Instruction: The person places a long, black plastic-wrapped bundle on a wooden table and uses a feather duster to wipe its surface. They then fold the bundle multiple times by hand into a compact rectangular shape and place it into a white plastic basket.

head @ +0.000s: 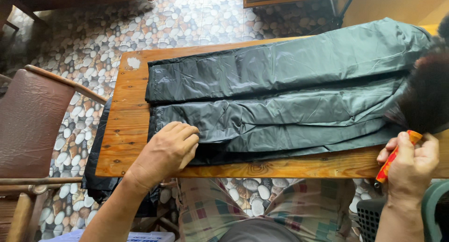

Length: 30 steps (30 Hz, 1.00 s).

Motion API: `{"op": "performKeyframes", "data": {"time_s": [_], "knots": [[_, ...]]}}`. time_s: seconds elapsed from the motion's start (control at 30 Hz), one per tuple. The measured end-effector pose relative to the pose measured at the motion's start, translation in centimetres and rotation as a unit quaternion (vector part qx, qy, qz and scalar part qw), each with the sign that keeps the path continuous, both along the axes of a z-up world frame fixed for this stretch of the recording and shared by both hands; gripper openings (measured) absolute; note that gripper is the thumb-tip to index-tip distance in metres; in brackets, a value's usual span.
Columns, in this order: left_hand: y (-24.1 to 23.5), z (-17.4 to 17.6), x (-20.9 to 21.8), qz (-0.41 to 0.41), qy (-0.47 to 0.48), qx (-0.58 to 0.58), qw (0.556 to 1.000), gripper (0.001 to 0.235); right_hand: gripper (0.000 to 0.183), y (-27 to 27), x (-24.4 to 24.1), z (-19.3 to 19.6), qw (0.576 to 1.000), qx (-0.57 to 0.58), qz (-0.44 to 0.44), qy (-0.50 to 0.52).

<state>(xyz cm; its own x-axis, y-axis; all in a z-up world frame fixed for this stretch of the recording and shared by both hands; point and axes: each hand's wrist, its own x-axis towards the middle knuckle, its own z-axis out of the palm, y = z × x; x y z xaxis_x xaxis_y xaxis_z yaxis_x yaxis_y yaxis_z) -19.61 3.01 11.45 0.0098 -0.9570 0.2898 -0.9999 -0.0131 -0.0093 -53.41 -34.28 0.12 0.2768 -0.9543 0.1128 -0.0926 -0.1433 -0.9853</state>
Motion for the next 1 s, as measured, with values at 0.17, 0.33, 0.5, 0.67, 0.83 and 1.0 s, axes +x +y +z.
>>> {"op": "performKeyframes", "data": {"time_s": [0.17,0.33,0.5,0.67,0.83,1.0], "knots": [[-1.4,2.5,2.0,0.067,0.007,-0.028,0.997,0.017,0.018,0.1,-0.3,0.5,0.999,0.017,-0.003,-0.039],[-4.7,3.0,6.6,0.154,-0.062,-0.095,0.982,0.016,0.006,0.4,-0.7,0.8,0.994,0.036,-0.029,-0.094],[-8.9,0.6,14.1,0.249,-0.035,-0.065,0.966,0.018,0.007,0.6,-0.9,0.5,0.992,0.033,-0.03,-0.118],[-11.0,-4.1,15.8,0.284,-0.045,-0.169,0.943,0.04,0.008,1.2,-0.2,1.5,0.994,0.033,-0.032,-0.095],[-10.2,-7.9,13.1,0.236,0.064,0.001,0.97,0.069,0.013,1.6,0.1,2.1,0.999,0.017,-0.005,-0.038],[-5.6,-10.0,15.8,0.349,0.092,-0.03,0.932,0.079,0.015,5.1,0.7,3.5,0.994,0.068,0.076,0.026]]}}
